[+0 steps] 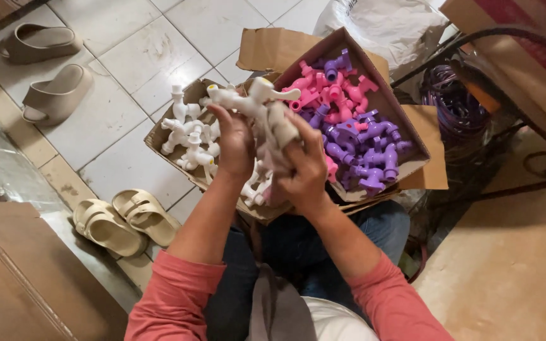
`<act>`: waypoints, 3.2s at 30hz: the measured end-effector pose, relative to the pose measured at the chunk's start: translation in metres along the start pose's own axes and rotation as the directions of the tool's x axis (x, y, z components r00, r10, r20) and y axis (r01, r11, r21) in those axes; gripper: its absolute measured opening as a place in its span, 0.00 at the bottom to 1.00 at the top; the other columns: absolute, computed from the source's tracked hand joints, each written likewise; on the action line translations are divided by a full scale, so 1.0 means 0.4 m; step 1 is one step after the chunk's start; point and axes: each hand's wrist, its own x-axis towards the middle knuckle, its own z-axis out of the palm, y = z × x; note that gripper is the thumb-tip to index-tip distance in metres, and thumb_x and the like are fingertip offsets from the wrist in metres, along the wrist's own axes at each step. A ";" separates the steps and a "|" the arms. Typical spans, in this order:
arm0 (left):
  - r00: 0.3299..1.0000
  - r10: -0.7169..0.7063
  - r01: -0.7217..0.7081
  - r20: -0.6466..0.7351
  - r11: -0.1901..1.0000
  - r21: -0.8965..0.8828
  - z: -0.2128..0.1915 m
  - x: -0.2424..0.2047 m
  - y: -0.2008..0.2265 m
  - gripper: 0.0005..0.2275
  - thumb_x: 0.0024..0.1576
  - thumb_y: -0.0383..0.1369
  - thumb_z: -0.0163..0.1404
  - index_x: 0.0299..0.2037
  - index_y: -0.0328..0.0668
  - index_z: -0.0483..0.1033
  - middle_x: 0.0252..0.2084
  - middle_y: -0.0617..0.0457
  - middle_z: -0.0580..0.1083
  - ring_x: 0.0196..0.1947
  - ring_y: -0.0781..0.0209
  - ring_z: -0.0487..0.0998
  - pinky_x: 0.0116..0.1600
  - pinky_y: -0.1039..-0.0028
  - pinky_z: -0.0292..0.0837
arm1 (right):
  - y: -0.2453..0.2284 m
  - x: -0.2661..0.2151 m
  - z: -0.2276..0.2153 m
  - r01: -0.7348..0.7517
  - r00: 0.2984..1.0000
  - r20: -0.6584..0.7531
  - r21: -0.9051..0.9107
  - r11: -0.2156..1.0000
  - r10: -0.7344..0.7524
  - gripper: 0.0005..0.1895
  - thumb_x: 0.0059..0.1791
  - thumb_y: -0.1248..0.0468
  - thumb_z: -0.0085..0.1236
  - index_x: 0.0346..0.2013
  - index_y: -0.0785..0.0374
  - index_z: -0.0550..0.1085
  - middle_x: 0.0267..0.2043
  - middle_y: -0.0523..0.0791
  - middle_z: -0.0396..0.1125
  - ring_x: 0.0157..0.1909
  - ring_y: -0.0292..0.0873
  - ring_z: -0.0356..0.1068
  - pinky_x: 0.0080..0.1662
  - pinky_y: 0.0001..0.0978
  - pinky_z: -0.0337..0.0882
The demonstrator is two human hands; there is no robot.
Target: Cleaning and inspecting plastic water taps using a cloth and sorting them into boxes.
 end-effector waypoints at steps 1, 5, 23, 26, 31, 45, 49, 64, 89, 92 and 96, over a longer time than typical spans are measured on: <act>1.000 -0.002 0.002 0.006 1.000 0.001 -0.030 0.013 -0.014 0.29 0.65 0.61 0.33 0.66 0.52 0.64 0.60 0.53 0.72 0.59 0.59 0.72 0.71 0.62 0.62 | -0.004 0.033 0.024 0.001 1.000 -0.005 -0.003 1.000 -0.001 0.17 0.40 0.73 0.51 0.42 0.66 0.81 0.61 0.51 0.68 0.49 0.54 0.72 0.54 0.36 0.70; 0.982 -0.059 0.039 0.181 0.993 0.113 -0.092 0.048 -0.027 0.36 0.59 0.68 0.27 0.70 0.57 0.61 0.61 0.54 0.72 0.59 0.57 0.74 0.68 0.61 0.68 | -0.014 0.101 0.088 0.142 0.990 0.050 -0.282 0.949 -0.133 0.08 0.52 0.66 0.51 0.41 0.64 0.77 0.59 0.51 0.68 0.45 0.52 0.70 0.50 0.36 0.72; 0.914 -0.360 0.240 0.189 0.853 0.464 -0.067 0.031 0.000 0.43 0.53 0.72 0.24 0.56 0.45 0.74 0.39 0.50 0.75 0.33 0.59 0.78 0.38 0.72 0.75 | 0.033 0.112 -0.137 -0.255 0.966 0.128 0.343 0.904 0.224 0.04 0.44 0.70 0.64 0.33 0.64 0.78 0.37 0.48 0.68 0.41 0.46 0.66 0.55 0.35 0.66; 0.828 -0.436 0.289 0.352 0.871 0.398 -0.086 0.030 -0.022 0.44 0.55 0.71 0.22 0.64 0.45 0.70 0.47 0.43 0.77 0.41 0.51 0.80 0.46 0.63 0.80 | -0.016 0.074 -0.052 -0.222 0.965 0.223 0.407 0.886 0.139 0.06 0.48 0.65 0.60 0.37 0.63 0.80 0.47 0.49 0.70 0.45 0.52 0.70 0.55 0.40 0.69; 0.849 -0.263 0.133 0.459 0.946 0.296 -0.115 0.037 0.015 0.43 0.57 0.69 0.23 0.67 0.39 0.64 0.34 0.43 0.71 0.27 0.52 0.75 0.32 0.66 0.75 | -0.036 -0.017 -0.038 -0.162 0.984 0.138 0.413 0.896 0.114 0.16 0.54 0.53 0.56 0.41 0.63 0.81 0.55 0.50 0.73 0.44 0.53 0.73 0.51 0.40 0.72; 0.780 -0.226 -0.288 0.584 0.698 0.656 -0.133 0.016 0.047 0.30 0.67 0.54 0.36 0.73 0.44 0.58 0.70 0.50 0.65 0.69 0.65 0.62 0.76 0.68 0.46 | 0.067 -0.002 -0.026 -0.614 0.784 0.462 0.486 0.622 0.414 0.28 0.36 0.72 0.67 0.51 0.59 0.73 0.36 0.40 0.68 0.39 0.37 0.65 0.44 0.31 0.71; 0.825 -0.441 -0.096 0.354 0.507 0.857 -0.109 0.003 0.148 0.24 0.67 0.48 0.42 0.63 0.37 0.72 0.57 0.42 0.75 0.58 0.57 0.70 0.71 0.60 0.55 | 0.119 -0.062 0.009 -0.632 0.724 0.541 0.270 0.727 0.428 0.28 0.35 0.63 0.71 0.49 0.48 0.74 0.31 0.44 0.71 0.33 0.41 0.68 0.41 0.40 0.70; 0.856 -0.215 0.336 -0.471 -0.463 0.821 -0.282 0.112 0.188 0.42 0.50 0.60 0.54 0.62 0.26 0.70 0.65 0.29 0.68 0.67 0.37 0.68 0.68 0.51 0.63 | 0.223 -0.154 -0.233 -0.676 0.737 0.107 0.092 0.731 0.668 0.16 0.42 0.65 0.69 0.43 0.53 0.76 0.31 0.47 0.73 0.40 0.43 0.75 0.49 0.35 0.73; 0.975 0.049 0.205 -0.215 -0.564 0.800 -0.295 0.137 0.214 0.21 0.52 0.54 0.48 0.50 0.56 0.78 0.50 0.56 0.80 0.57 0.51 0.76 0.66 0.58 0.53 | 0.230 -0.254 -0.269 -0.802 0.594 0.228 0.082 0.592 0.772 0.19 0.41 0.67 0.70 0.45 0.53 0.78 0.35 0.47 0.75 0.44 0.45 0.75 0.53 0.43 0.72; 0.998 0.066 0.030 -0.006 -0.381 0.924 -0.252 0.102 0.191 0.18 0.51 0.53 0.55 0.42 0.51 0.79 0.41 0.52 0.81 0.48 0.49 0.80 0.58 0.61 0.67 | 0.270 -0.294 -0.184 -0.809 0.585 0.287 0.134 0.573 0.758 0.26 0.35 0.65 0.74 0.47 0.51 0.78 0.37 0.49 0.76 0.45 0.46 0.75 0.54 0.46 0.71; 0.967 -0.044 -0.242 0.251 0.139 0.960 -0.183 0.086 0.159 0.13 0.56 0.37 0.61 0.44 0.37 0.77 0.39 0.39 0.78 0.37 0.43 0.82 0.44 0.59 0.81 | 0.145 -0.164 -0.084 -0.689 0.723 0.309 0.251 0.680 0.618 0.30 0.41 0.63 0.64 0.56 0.70 0.70 0.42 0.69 0.68 0.51 0.72 0.70 0.55 0.65 0.64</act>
